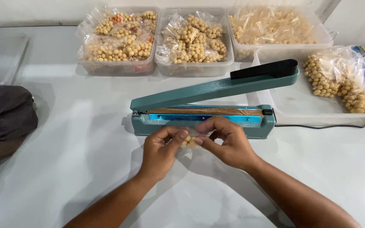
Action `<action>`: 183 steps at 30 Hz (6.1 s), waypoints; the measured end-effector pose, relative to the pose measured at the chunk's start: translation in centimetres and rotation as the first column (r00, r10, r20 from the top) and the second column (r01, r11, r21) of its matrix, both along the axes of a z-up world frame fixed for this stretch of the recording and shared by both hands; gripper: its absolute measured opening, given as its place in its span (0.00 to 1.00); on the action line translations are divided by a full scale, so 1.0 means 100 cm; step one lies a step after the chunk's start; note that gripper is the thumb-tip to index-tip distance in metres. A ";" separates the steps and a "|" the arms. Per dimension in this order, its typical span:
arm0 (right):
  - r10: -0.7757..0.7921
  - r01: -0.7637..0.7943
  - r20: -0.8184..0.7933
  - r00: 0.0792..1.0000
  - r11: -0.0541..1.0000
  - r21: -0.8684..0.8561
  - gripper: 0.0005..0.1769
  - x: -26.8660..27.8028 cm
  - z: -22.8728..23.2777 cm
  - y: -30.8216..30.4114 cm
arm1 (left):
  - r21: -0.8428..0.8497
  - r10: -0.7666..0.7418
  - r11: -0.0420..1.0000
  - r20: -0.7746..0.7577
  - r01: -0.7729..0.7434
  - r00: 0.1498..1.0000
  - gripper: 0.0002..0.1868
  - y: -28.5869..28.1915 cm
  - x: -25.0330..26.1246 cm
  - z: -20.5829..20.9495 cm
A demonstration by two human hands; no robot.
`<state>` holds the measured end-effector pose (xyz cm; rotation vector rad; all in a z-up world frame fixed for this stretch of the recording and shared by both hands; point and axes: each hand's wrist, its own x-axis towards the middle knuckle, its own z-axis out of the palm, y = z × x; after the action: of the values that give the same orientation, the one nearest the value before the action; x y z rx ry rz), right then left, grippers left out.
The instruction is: Sealing small plastic bags filled with snacks using a manual heat sealer
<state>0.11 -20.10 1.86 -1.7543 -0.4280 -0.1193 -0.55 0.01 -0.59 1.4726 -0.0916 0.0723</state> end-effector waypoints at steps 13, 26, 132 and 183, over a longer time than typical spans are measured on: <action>-0.041 0.042 -0.037 0.998 0.999 0.034 0.04 0.001 -0.001 -0.003 | -0.204 -0.017 0.979 -0.077 0.001 0.997 0.09 0.004 0.006 -0.006; -0.087 0.109 0.092 0.992 0.956 -0.271 0.12 -0.008 0.035 -0.032 | 0.334 -0.065 0.942 0.205 -0.008 0.977 0.12 0.006 0.006 0.031; -0.232 0.207 0.061 0.971 0.940 0.272 0.07 -0.006 -0.010 -0.036 | 0.283 -0.341 0.917 0.184 0.282 0.922 0.29 -0.029 0.014 0.003; -0.122 0.165 -0.124 0.985 0.882 0.442 0.07 -0.004 -0.023 -0.027 | -0.013 -0.141 0.990 -0.017 0.141 0.990 0.11 -0.025 0.016 0.021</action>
<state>-0.28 -22.76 -0.49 -1.3216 -0.1798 -0.2242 1.04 -2.50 1.50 1.4511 -0.1801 -0.0550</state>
